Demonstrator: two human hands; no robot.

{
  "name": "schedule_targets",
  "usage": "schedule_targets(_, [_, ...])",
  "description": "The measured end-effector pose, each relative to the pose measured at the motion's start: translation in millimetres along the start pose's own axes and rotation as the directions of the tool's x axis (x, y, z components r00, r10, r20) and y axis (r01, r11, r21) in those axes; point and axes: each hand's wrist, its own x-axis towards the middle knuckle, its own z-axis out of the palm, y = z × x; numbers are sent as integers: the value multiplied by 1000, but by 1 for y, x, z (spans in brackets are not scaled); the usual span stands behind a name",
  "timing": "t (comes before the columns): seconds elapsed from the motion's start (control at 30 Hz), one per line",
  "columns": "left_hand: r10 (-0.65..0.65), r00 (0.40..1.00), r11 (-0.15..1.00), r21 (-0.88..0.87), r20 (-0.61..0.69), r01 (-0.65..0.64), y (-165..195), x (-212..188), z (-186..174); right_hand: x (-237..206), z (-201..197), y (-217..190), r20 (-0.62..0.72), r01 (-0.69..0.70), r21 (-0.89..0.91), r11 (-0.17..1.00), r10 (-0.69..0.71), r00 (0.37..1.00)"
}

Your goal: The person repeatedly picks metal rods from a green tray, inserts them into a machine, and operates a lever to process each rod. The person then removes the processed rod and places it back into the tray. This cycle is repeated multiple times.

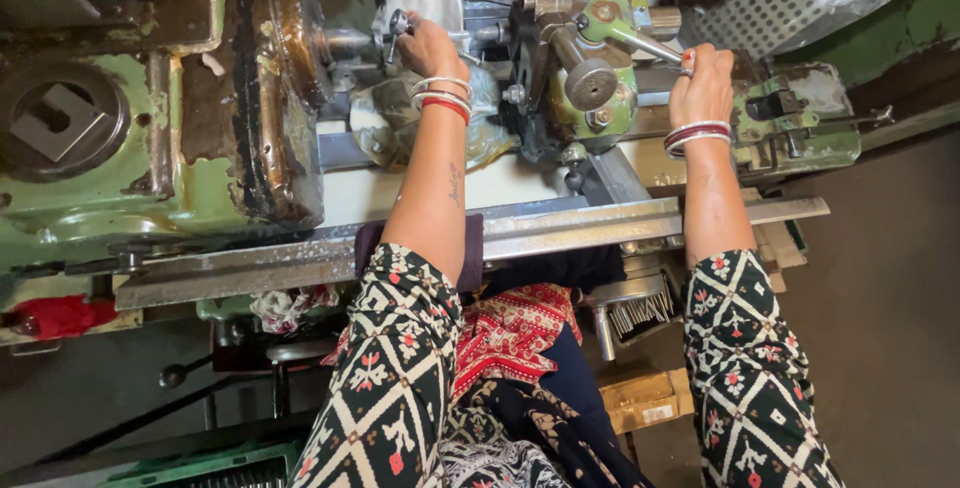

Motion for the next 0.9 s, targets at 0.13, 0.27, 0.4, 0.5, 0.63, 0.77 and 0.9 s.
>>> schedule_targets(0.13, [20, 1000, 1000, 22, -6, -20, 1, -1, 0, 1, -1, 0, 7, 9, -4, 1000, -9, 1000])
schedule_targets(0.27, [83, 996, 995, -58, -26, -84, 2, -3, 0, 2, -2, 2, 1, 39, -10, 999, -39, 999])
schedule_targets(0.4, [53, 998, 999, 13, -26, -52, 3, -2, 1, 1, -1, 3, -1, 50, -13, 999, -50, 999])
schedule_targets(0.5, [45, 999, 999, 12, -29, -44, 3, -1, 2, 2, -2, 4, 7, 65, -10, 998, -65, 998])
schedule_targets(0.63, [70, 997, 998, 0, -34, -70, 2, -1, 1, 3, -3, 5, 17, 51, -22, 998, -50, 999])
schedule_targets(0.77, [84, 996, 996, -37, -9, -84, 4, -6, -3, -1, -1, 6, 29, 43, -1, 999, -42, 999])
schedule_targets(0.9, [94, 996, 990, -110, 9, -93, 7, -11, -4, 10, -8, 10, 100, 72, -52, 996, -66, 993])
